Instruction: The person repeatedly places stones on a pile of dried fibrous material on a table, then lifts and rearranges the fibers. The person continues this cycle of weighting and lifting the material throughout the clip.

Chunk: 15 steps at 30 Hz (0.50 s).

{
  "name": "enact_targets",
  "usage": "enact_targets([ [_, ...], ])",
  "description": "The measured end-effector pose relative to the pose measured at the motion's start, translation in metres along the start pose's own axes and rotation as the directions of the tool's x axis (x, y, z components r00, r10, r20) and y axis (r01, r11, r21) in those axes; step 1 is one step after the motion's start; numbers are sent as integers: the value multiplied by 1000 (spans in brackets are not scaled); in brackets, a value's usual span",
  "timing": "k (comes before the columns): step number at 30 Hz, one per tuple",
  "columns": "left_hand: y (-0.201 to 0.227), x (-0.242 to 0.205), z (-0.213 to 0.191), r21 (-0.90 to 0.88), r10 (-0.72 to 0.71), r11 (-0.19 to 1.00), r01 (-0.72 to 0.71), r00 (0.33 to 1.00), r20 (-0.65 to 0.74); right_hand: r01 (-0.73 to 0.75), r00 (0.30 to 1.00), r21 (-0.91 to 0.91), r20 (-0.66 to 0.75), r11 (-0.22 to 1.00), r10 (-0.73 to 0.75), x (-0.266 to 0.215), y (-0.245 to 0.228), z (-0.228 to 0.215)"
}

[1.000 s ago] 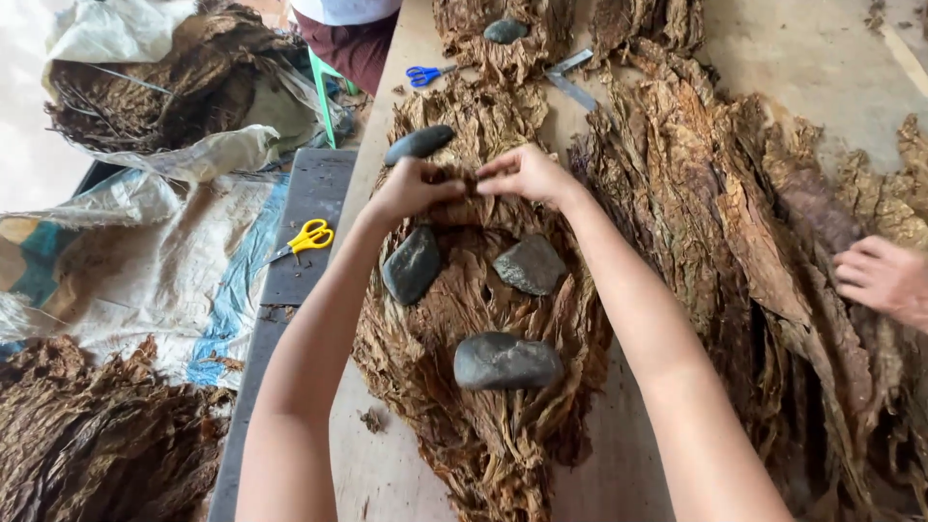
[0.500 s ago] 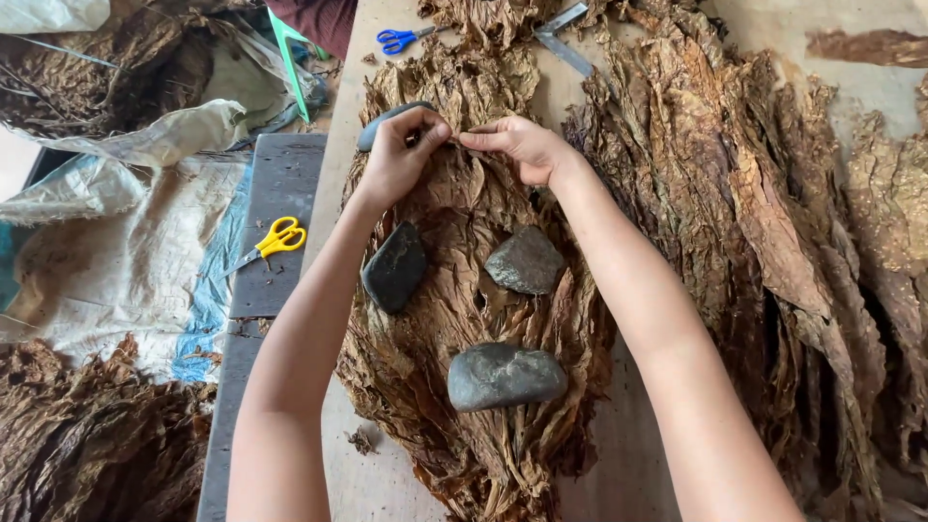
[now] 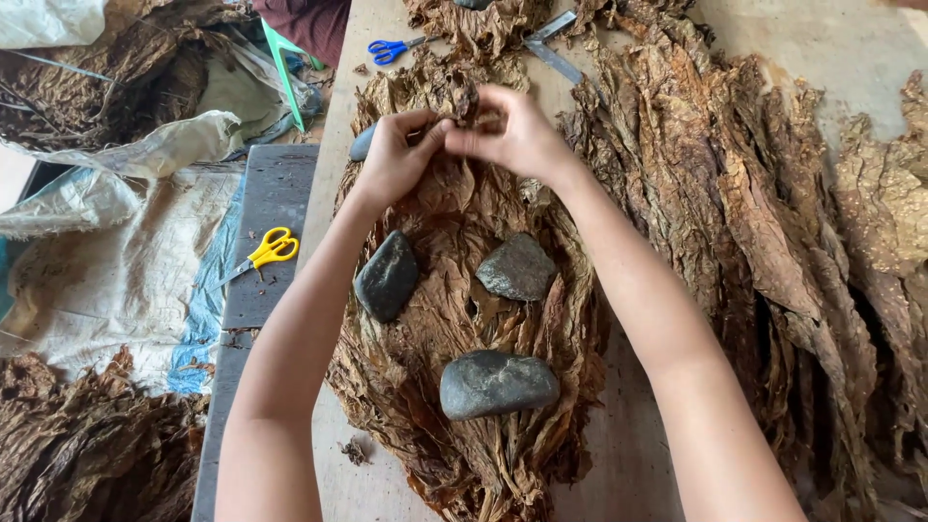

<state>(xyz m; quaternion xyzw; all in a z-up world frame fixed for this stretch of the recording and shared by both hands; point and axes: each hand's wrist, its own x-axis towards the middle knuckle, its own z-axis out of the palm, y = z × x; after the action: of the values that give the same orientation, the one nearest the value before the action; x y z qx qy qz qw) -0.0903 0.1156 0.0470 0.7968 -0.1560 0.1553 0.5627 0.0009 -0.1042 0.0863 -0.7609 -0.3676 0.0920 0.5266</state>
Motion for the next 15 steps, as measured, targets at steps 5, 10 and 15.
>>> enact_targets([
  [5,-29,-9,0,-125,-76,991,50,976,-206,-70,993,-7,-97,998,69,-14,41,-24],
  [10,-2,4,11,9,-42,999,43,994,-106,87,973,-1,-214,996,-85,-27,50,3],
  [15,5,28,14,330,164,938,-107,974,-153,337,811,-185,-441,923,-384,-15,70,19],
])
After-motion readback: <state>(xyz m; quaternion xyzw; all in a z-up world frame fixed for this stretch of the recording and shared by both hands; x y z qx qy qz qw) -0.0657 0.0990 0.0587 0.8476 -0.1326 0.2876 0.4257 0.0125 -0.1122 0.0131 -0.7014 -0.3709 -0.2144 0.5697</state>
